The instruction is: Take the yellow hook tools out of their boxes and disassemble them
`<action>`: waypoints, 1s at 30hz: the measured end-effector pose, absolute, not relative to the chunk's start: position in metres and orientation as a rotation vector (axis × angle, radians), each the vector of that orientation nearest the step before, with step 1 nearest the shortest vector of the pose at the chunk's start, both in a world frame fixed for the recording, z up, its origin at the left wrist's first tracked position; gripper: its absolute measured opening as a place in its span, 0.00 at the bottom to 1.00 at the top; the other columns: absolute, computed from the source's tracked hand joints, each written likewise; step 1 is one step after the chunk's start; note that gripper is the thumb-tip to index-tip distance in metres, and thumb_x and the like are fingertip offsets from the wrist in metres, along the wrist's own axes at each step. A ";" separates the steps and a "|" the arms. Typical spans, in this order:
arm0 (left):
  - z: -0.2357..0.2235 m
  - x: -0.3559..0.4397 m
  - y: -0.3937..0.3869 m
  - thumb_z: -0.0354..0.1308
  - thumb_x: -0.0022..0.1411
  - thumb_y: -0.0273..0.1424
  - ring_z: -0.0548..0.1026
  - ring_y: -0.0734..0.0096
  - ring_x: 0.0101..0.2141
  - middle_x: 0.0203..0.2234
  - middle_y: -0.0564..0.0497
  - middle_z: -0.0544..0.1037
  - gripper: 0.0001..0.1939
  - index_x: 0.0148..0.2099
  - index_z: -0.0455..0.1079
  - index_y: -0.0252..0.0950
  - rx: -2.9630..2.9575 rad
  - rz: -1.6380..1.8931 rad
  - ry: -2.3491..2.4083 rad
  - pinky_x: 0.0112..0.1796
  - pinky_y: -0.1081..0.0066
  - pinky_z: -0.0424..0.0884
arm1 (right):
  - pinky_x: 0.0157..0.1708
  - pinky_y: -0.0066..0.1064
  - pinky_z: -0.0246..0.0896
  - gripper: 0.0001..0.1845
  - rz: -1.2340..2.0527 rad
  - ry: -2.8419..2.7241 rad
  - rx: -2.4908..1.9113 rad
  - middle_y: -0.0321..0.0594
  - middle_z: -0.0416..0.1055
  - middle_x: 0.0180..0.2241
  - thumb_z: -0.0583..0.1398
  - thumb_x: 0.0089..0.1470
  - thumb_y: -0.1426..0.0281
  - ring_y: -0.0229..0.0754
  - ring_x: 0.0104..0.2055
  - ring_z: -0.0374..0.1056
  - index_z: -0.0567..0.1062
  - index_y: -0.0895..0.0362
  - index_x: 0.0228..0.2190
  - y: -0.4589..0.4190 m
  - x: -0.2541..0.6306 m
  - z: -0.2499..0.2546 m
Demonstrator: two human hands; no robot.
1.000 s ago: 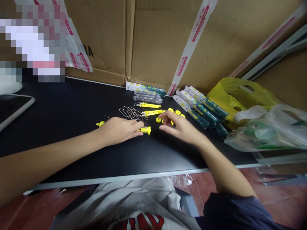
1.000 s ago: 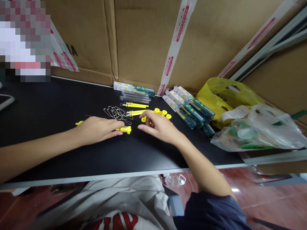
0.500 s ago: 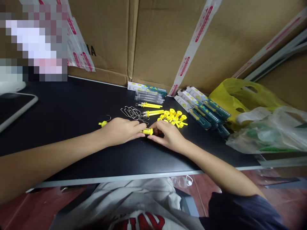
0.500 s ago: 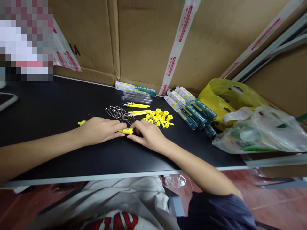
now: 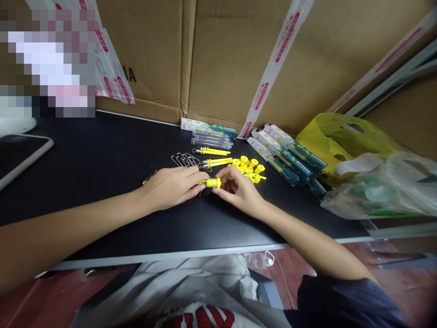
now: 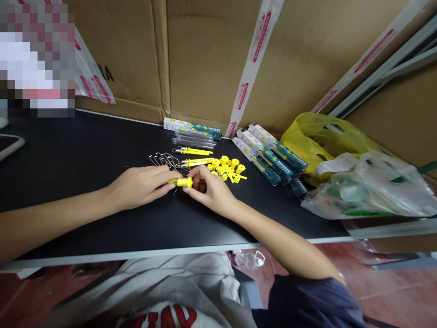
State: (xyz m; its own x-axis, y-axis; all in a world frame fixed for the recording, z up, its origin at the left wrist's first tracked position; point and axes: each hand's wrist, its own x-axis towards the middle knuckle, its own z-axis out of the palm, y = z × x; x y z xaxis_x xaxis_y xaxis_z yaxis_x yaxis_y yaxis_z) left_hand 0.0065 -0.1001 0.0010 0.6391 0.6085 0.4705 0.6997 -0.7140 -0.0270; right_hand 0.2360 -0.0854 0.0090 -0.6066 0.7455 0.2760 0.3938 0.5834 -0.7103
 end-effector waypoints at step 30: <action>-0.002 0.009 -0.101 0.42 0.69 0.36 0.78 0.67 0.30 0.38 0.48 0.78 0.15 0.50 0.64 0.36 -2.552 -0.527 -1.241 0.22 0.74 0.64 | 0.32 0.27 0.66 0.11 0.405 -2.318 -0.790 0.39 0.76 0.27 0.55 0.60 0.68 0.37 0.28 0.71 0.77 0.57 0.39 -0.098 0.225 -0.004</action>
